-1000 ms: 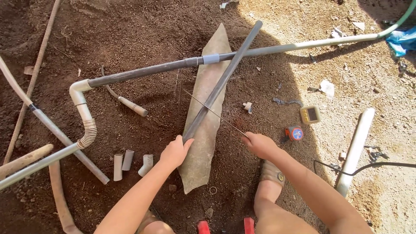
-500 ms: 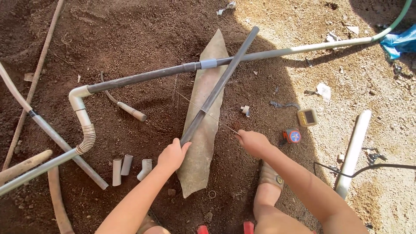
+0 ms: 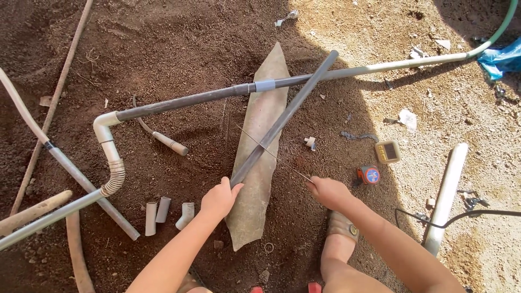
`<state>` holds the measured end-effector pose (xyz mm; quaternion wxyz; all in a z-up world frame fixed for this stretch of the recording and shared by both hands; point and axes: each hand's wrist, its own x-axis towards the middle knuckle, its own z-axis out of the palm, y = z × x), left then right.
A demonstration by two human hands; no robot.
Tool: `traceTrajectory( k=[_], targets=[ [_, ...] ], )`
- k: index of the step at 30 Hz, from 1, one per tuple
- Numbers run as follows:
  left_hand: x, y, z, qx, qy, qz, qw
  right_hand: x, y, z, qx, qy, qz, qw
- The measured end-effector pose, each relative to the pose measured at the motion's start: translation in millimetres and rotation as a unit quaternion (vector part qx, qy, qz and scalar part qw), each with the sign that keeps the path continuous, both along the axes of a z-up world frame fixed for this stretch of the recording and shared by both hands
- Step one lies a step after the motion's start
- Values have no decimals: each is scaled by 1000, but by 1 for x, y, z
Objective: The person uses a hacksaw to cut a long gray PVC pipe that is resting on a flat stone. After cutting, the person picks up a short white PVC pipe and a white elbow connector, fitting them together to test the connection.
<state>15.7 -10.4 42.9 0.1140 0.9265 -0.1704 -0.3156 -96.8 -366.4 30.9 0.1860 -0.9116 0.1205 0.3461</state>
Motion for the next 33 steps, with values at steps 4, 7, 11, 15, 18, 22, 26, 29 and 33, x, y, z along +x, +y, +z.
traceTrajectory(
  k=[4, 7, 11, 15, 18, 22, 26, 29, 33],
  targets=[
    [1, 0, -6, 6, -10, -1, 1000, 8, 4, 15, 20, 2, -5, 1000],
    [2, 0, -10, 2, -14, 1, 1000, 13, 7, 26, 34, 11, 9, 999],
    [0, -2, -11, 14, -16, -10, 1000, 22, 10, 23, 46, 9, 7, 999],
    [-3, -3, -19, 32, -25, -13, 999, 44, 24, 31, 53, 0, 7, 999],
    [-3, -3, -13, 35, -31, -20, 999, 46, 25, 13, 58, -15, 8, 998],
    [-1, -2, -8, 40, -40, -22, 998, 34, 27, 37, 69, -14, -12, 997],
    [3, -1, -7, 11, -1, 8, 1000, 8, 13, 45, 72, 12, -27, 997],
    [2, 0, -9, 4, 13, 17, 1000, -4, 3, 44, 59, 29, -32, 997],
    [3, -1, -6, 8, 6, 19, 1000, 3, 5, 38, 39, 15, -26, 999]
  ],
)
